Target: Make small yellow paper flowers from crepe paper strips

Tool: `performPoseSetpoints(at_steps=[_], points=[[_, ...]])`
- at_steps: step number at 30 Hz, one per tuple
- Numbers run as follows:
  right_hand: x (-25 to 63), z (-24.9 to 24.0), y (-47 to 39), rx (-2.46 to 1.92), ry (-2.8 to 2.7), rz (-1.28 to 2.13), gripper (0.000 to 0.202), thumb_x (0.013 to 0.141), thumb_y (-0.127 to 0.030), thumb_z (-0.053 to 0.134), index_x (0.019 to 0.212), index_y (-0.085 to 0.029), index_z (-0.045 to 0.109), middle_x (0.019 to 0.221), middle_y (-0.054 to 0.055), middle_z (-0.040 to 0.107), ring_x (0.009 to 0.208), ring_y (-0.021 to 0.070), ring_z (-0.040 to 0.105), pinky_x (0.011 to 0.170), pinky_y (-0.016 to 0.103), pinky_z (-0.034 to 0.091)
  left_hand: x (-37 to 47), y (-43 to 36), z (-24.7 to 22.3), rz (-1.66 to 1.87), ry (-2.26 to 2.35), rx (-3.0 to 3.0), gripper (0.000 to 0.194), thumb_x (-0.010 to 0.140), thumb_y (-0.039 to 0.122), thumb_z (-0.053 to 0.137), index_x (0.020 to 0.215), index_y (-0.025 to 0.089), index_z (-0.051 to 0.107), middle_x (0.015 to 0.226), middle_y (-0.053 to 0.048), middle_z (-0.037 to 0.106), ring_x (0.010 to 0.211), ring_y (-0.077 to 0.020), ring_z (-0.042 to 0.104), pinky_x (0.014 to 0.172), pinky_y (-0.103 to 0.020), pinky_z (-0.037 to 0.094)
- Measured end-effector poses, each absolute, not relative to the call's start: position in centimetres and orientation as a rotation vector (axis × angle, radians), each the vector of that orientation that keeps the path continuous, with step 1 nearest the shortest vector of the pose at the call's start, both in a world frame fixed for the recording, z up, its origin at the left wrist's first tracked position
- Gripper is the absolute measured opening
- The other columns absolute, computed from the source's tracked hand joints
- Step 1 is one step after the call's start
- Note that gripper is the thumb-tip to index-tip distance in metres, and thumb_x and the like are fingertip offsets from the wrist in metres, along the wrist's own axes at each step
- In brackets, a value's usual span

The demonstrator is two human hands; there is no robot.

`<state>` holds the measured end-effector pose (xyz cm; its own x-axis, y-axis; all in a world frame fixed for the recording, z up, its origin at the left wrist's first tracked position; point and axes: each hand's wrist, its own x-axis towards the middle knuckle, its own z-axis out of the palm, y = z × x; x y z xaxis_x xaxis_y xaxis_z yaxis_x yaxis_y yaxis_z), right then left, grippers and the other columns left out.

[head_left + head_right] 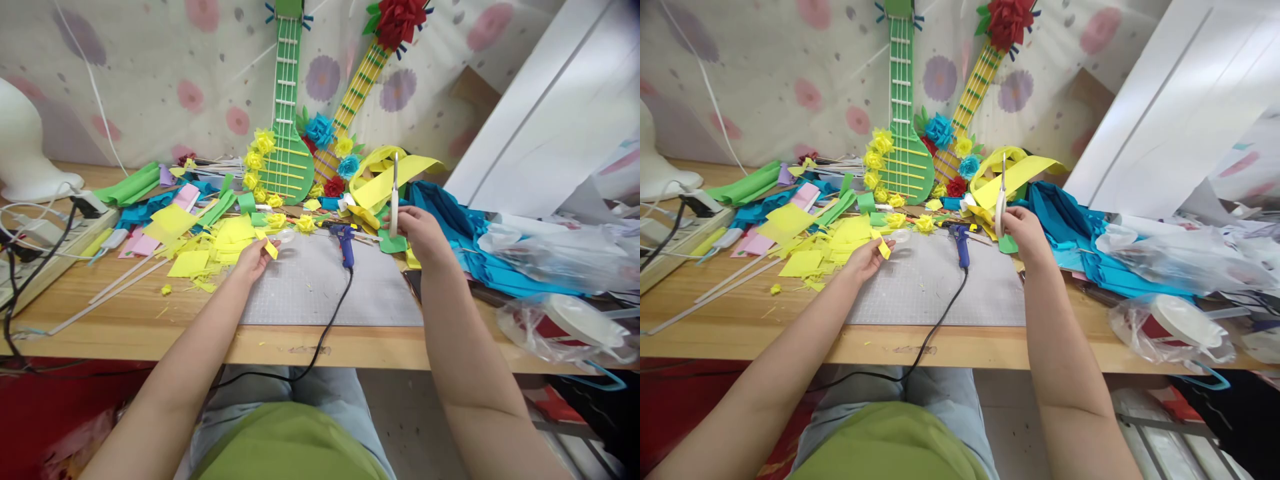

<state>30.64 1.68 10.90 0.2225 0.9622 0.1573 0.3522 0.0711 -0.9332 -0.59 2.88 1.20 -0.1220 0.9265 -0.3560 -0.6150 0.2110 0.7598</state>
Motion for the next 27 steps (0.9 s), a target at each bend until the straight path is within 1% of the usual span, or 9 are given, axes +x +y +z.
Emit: performPoseSetpoints(at_steps=[4, 7, 9, 12, 16, 18, 21, 24, 27], points=[[27.1, 13.5, 1.3, -1.251, -1.412, 0.786, 0.026, 0.069, -0.041, 0.061, 0.079, -0.018, 0.054, 0.065, -0.001, 0.051, 0.056, 0.0084, 0.052, 0.053, 0.022, 0.043, -0.5, 2.9, 1.5, 1.437, 0.998, 0.311, 0.012, 0.082, 0.006, 0.044, 0.082, 0.006, 0.056, 0.071, -0.01, 0.066, 0.069, -0.0133, 0.065, 0.069, -0.022, 0.053], [23.2, 14.8, 1.0, -1.18, -1.519, 0.931, 0.035, 0.069, -0.048, 0.062, 0.081, -0.016, 0.053, 0.064, -0.002, 0.049, 0.056, 0.0075, 0.049, 0.051, 0.021, 0.04, -0.6, 2.9, 1.7, 1.456, 0.968, 0.252, 0.013, 0.082, 0.005, 0.044, 0.083, 0.007, 0.056, 0.068, -0.008, 0.065, 0.068, -0.0124, 0.065, 0.067, -0.02, 0.053], [20.3, 14.5, 1.1, -1.153, -1.605, 1.034, 0.039, 0.071, -0.053, 0.059, 0.082, -0.016, 0.053, 0.066, -0.002, 0.048, 0.057, 0.0072, 0.047, 0.051, 0.021, 0.039, -0.7, 2.9, 1.9, 1.459, 0.943, 0.228, 0.013, 0.082, 0.005, 0.044, 0.083, 0.007, 0.057, 0.068, -0.008, 0.065, 0.066, -0.0118, 0.065, 0.064, -0.019, 0.053], [16.7, 12.0, 1.7, -1.104, -1.775, 1.172, 0.039, 0.072, -0.053, 0.058, 0.081, -0.016, 0.051, 0.067, -0.002, 0.047, 0.059, 0.0069, 0.045, 0.053, 0.021, 0.038, -1.2, 3.0, 2.0, 1.461, 0.895, 0.205, 0.013, 0.081, 0.003, 0.045, 0.084, 0.006, 0.057, 0.068, -0.008, 0.065, 0.064, -0.011, 0.064, 0.062, -0.017, 0.053], [15.3, 7.3, 2.9, -1.036, -1.984, 1.401, 0.036, 0.069, -0.051, 0.061, 0.071, -0.017, 0.049, 0.064, -0.004, 0.045, 0.059, 0.0069, 0.043, 0.053, 0.021, 0.036, -2.0, 3.2, 2.1, 1.506, 0.853, 0.131, 0.016, 0.08, 0.002, 0.044, 0.086, 0.007, 0.057, 0.066, -0.006, 0.065, 0.063, -0.0108, 0.064, 0.065, -0.018, 0.054], [15.8, 5.6, 3.1, -1.061, -2.003, 1.564, 0.037, 0.069, -0.052, 0.059, 0.074, -0.017, 0.051, 0.063, -0.004, 0.045, 0.056, 0.0067, 0.043, 0.05, 0.021, 0.035, -2.3, 3.5, 2.0, 1.529, 0.829, 0.092, 0.017, 0.08, 0.001, 0.044, 0.088, 0.008, 0.058, 0.064, -0.005, 0.064, 0.061, -0.0098, 0.064, 0.065, -0.017, 0.054], [16.9, 4.1, 3.0, -1.113, -2.02, 1.671, 0.04, 0.066, -0.053, 0.061, 0.078, -0.016, 0.052, 0.062, -0.004, 0.047, 0.053, 0.0064, 0.043, 0.049, 0.021, 0.033, -2.4, 3.8, 1.9, 1.545, 0.805, 0.053, 0.019, 0.08, 0.0, 0.045, 0.09, 0.009, 0.058, 0.061, -0.002, 0.063, 0.057, -0.0076, 0.062, 0.062, -0.014, 0.053], [17.2, 3.5, 2.8, -1.1, -2.021, 1.622, 0.039, 0.066, -0.053, 0.061, 0.076, -0.017, 0.051, 0.062, -0.004, 0.047, 0.053, 0.007, 0.042, 0.051, 0.022, 0.033, -2.1, 3.7, 2.0, 1.524, 0.809, 0.048, 0.018, 0.08, 0.002, 0.046, 0.092, 0.01, 0.058, 0.061, -0.001, 0.063, 0.054, -0.0073, 0.061, 0.059, -0.014, 0.053], [16.7, 3.0, 2.9, -1.137, -1.905, 1.251, 0.036, 0.063, -0.048, 0.064, 0.077, -0.018, 0.049, 0.07, -0.002, 0.05, 0.062, 0.0093, 0.045, 0.059, 0.024, 0.037, -1.6, 3.4, 2.0, 1.464, 0.823, 0.091, 0.015, 0.081, 0.005, 0.046, 0.09, 0.009, 0.058, 0.064, -0.004, 0.064, 0.057, -0.0092, 0.063, 0.062, -0.017, 0.054]])
